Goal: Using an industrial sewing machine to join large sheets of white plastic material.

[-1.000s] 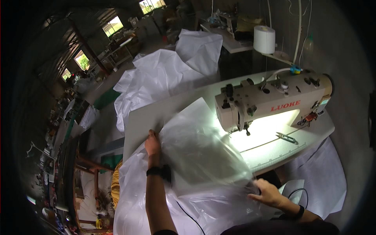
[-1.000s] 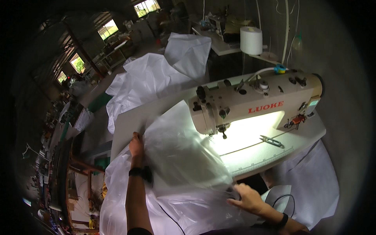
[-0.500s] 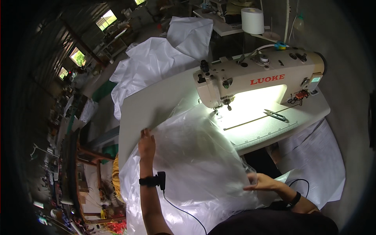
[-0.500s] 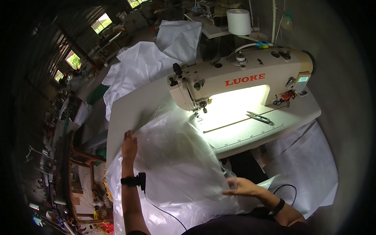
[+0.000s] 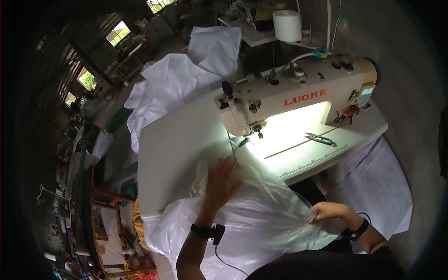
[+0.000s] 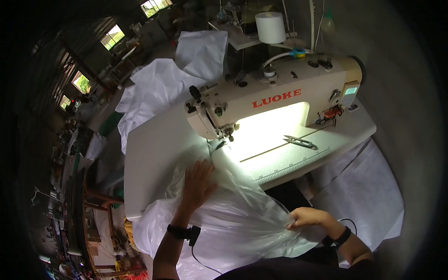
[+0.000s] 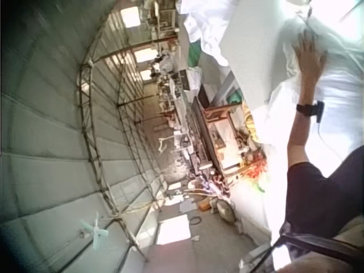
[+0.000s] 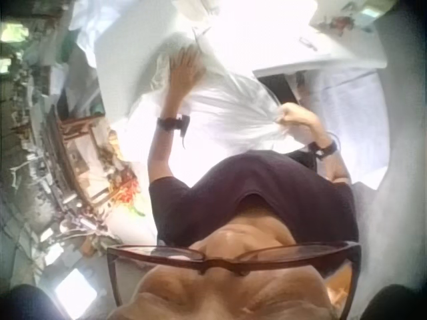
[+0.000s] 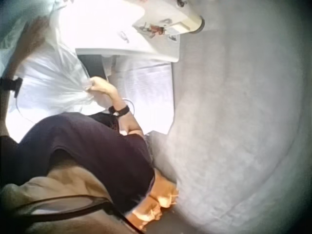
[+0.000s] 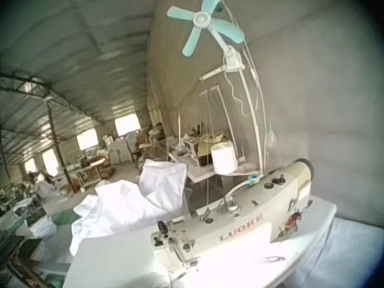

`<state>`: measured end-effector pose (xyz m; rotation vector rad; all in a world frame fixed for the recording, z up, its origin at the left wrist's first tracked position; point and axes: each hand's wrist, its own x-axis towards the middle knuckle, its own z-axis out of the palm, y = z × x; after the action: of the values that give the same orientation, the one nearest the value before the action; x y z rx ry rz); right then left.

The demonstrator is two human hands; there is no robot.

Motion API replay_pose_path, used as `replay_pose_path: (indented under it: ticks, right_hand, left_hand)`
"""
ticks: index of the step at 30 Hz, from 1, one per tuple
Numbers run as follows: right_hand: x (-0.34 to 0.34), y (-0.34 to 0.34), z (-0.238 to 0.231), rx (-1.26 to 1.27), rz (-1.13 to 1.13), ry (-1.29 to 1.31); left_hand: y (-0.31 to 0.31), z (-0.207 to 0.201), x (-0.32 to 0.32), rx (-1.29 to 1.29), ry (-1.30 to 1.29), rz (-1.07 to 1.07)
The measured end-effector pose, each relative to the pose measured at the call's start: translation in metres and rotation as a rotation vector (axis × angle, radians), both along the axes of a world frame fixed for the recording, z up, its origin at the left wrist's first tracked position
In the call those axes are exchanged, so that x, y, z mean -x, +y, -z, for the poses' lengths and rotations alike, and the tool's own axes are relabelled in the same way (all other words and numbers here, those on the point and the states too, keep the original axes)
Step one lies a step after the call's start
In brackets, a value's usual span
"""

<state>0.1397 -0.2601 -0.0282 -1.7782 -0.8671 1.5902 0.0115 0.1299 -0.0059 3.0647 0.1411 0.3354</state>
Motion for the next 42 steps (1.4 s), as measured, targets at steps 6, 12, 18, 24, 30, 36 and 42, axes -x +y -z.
replay_pose_path:
  ticks: [6, 12, 18, 24, 30, 36, 42]
  right_hand:
    - [-0.021, 0.067, -0.036, -0.07, 0.042, -0.467]
    - [0.013, 0.097, -0.01, -0.119, 0.356, -0.269]
    - [0.014, 0.079, 0.021, -0.393, 0.459, -0.117]
    - [0.029, 0.083, -0.016, -0.259, 0.577, -0.266]
    - [0.039, 0.072, -0.009, -0.422, 0.609, -0.369]
    - [0.046, 0.077, -0.025, -0.332, 0.469, -0.589]
    - [0.05, 0.083, -0.023, -0.383, 0.323, -0.9]
  left_hand:
    - [-0.009, -0.01, -0.004, 0.048, 0.038, 0.033]
    - [-0.021, -0.011, -0.033, 0.049, 0.088, 0.188]
    - [-0.026, -0.019, -0.048, 0.013, 0.114, 0.26]
    - [-0.038, -0.02, -0.058, -0.012, 0.078, 0.298]
    - [-0.041, -0.026, -0.098, 0.169, -0.13, 0.341]
    - [-0.053, -0.033, -0.131, -0.038, -0.141, 0.462]
    - [-0.043, -0.031, -0.135, -0.112, 0.06, 0.511]
